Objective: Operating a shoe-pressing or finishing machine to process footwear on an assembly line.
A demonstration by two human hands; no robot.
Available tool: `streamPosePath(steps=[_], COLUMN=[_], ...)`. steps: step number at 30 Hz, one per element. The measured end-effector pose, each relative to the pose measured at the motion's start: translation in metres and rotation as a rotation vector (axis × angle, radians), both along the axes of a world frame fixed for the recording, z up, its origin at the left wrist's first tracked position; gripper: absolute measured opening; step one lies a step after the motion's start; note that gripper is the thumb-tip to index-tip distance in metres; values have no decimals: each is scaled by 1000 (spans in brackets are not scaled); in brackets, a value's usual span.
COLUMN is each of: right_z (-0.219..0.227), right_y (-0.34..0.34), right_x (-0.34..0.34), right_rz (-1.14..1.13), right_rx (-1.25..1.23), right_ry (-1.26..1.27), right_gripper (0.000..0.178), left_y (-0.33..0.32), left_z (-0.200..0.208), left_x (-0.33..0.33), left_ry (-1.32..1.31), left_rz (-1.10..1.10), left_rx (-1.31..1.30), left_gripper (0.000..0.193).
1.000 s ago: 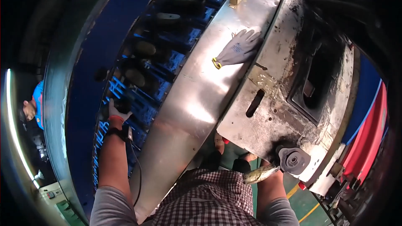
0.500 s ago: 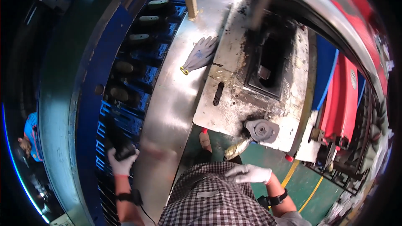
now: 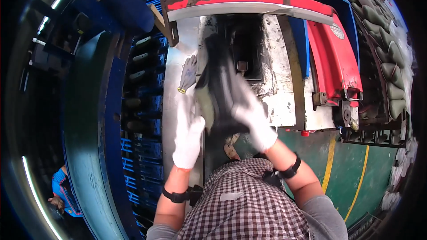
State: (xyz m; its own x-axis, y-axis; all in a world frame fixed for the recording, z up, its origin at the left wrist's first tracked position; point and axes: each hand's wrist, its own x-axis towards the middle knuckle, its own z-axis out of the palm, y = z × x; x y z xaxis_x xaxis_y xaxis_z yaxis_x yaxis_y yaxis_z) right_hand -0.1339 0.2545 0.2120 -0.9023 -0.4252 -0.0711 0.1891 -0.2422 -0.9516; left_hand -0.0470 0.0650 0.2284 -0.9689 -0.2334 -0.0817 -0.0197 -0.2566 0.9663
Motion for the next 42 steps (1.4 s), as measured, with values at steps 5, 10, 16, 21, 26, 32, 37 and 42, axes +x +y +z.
streamPosePath(steps=[5,10,16,21,26,32,37,42], right_z=[-26,-52,-62,-56,-72,-124,-103,-118], right_y=[-3,-19,-41,-34,34,126,122,80], right_x=[-108,-160,-162,-158,-107,59,96,72], right_rz=[-370,-469,-393,-322,-588,-544,332,516], right_rx=[804,1184,1473,1467,992,595,572,84], right_ry=[324,522,565,498,598,87,-526,-596], right_gripper=[88,80,79,81,69,10,34,59], left_y=[-11,-18,-1,20,31,37,59,71], left_z=[81,135,174,205,229,225,169,89], left_x=[-42,-99,-166,-219,-231,-248,-224,-192], left_ry=[481,697,906,874,831,534,330,174], left_rz=[198,231,193,38,112,-392,-713,-888], left_rx=[-699,-983,-1295,-1650,-1864,-1541,-1497,-1473], left_gripper=[87,84,60,63,35,33,47,45])
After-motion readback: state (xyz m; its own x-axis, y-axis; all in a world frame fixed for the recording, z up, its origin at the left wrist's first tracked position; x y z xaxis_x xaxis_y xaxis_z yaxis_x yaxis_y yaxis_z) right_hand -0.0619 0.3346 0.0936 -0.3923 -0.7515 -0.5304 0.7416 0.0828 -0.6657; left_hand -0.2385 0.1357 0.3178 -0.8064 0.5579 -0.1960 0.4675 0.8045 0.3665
